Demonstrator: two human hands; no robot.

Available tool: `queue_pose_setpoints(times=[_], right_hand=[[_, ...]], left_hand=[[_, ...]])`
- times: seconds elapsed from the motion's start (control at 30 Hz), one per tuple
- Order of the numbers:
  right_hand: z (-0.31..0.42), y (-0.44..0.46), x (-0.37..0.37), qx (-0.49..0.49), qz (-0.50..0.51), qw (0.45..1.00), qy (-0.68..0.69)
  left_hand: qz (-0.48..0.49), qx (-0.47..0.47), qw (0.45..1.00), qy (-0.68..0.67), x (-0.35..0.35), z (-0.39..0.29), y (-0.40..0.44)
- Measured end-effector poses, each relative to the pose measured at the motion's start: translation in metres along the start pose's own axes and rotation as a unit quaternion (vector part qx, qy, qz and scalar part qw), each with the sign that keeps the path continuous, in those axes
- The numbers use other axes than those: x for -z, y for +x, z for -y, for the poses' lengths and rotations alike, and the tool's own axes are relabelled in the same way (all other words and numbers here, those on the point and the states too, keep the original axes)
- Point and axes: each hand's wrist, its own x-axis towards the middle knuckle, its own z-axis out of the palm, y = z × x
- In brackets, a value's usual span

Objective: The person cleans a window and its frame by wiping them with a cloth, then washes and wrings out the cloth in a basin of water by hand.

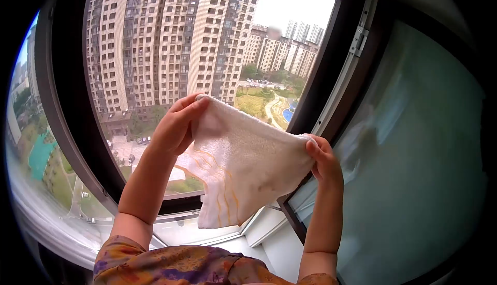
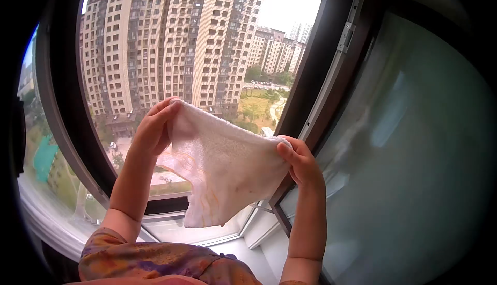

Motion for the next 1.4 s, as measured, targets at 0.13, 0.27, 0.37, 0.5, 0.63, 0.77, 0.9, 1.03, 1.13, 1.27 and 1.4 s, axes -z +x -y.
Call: queue_pose_setpoints(times=[0.13, 0.27, 0.37, 0.5, 0.63, 0.77, 0.9, 1.03, 1.13, 1.27, 1.4], right_hand=[[-0.030, 0.027, -0.035, 0.155, -0.083, 0.944, 0.280], [-0.061, 0.032, -0.057, 0.140, -0.122, 0.955, 0.229], [-0.036, 0.054, -0.051, 0.173, -0.125, 0.967, 0.137], [0.030, 0.119, -0.039, 0.321, -0.160, 0.931, -0.067], [0.119, 0.217, -0.028, 0.505, -0.250, 0.775, -0.285], [0.183, 0.303, -0.022, 0.553, -0.378, 0.632, -0.390], [0.205, 0.344, -0.021, 0.484, -0.488, 0.598, -0.413], [0.215, 0.353, -0.022, 0.468, -0.462, 0.587, -0.472], [0.207, 0.365, -0.041, 0.581, -0.460, 0.485, -0.465], [0.169, 0.366, -0.137, 0.680, -0.367, 0.409, -0.484], [0.147, 0.330, -0.215, 0.748, -0.165, 0.409, -0.496]], left_hand=[[-0.016, -0.077, 0.997, 0.013, -0.043, -0.018, 0.061], [-0.029, -0.058, 0.990, 0.128, -0.077, -0.015, 0.096], [-0.013, -0.051, 0.963, 0.266, -0.082, -0.022, 0.097], [-0.048, -0.191, 0.913, 0.356, -0.080, -0.040, 0.073], [-0.082, -0.269, 0.883, 0.377, -0.069, -0.036, 0.063], [-0.052, -0.279, 0.852, 0.440, -0.062, -0.033, 0.025], [-0.054, -0.296, 0.829, 0.471, -0.059, -0.027, -0.015], [-0.105, -0.306, 0.815, 0.481, -0.056, -0.029, -0.040], [-0.089, -0.304, 0.823, 0.471, -0.054, -0.034, -0.049], [-0.054, -0.309, 0.836, 0.450, -0.052, -0.033, -0.045], [-0.034, -0.291, 0.843, 0.452, -0.054, -0.034, -0.037]])
